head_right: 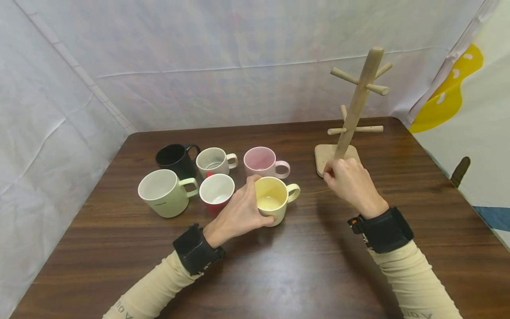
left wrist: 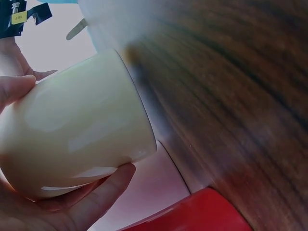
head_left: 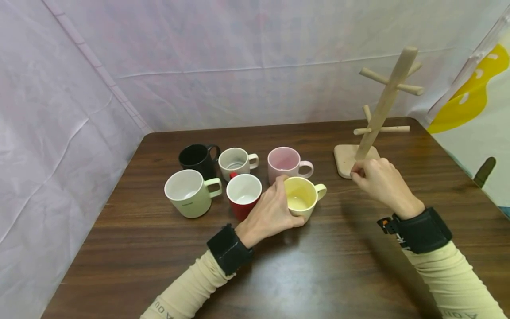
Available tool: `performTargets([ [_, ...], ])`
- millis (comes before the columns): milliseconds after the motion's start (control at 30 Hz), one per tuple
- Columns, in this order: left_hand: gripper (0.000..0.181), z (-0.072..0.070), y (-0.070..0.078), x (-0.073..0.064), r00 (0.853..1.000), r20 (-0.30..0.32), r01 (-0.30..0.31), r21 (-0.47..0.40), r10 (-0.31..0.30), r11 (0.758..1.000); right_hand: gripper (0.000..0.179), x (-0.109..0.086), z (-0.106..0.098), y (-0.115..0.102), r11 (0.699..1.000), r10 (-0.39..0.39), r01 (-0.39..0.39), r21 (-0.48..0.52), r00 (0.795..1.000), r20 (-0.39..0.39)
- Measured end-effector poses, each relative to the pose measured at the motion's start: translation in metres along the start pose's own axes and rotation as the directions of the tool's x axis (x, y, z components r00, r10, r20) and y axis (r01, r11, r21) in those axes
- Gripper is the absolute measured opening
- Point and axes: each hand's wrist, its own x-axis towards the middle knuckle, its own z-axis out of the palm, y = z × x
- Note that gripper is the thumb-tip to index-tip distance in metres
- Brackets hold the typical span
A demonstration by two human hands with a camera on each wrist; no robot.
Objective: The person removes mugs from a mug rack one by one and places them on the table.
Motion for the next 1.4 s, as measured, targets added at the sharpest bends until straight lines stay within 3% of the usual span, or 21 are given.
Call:
performTargets([
  [333, 0.081, 0.0038, 0.0001, -0.0001, 1.000, -0.007, 0.007, 0.001, -0.007, 1.000, 0.008, -0.0009, -0.0004, 0.0009, 1.000, -0.003, 0.003, -0.001, 1.000, -0.004],
  [700, 0.079, 0.0046, 0.0005, -0.0009, 0.999, 0.014, 0.035, -0.053, -0.035, 0.998, 0.009, -0.0003, 0.0001, 0.0000, 1.000, -0.003, 0.003, 0.001, 1.000, 0.002],
  [967, 0.083, 0.0056, 0.0005, -0.0017, 0.996, 0.036, 0.082, -0.079, -0.080, 0.993, 0.009, 0.0004, 0.0006, -0.0004, 1.000, -0.012, 0.012, -0.003, 1.000, 0.000],
  [1400, 0.087, 0.0029, 0.0049, -0.0038, 0.990, 0.064, 0.123, 0.011, -0.123, 0.992, 0.008, 0.0012, 0.0022, -0.0013, 1.000, -0.017, 0.017, 0.005, 1.000, 0.001],
])
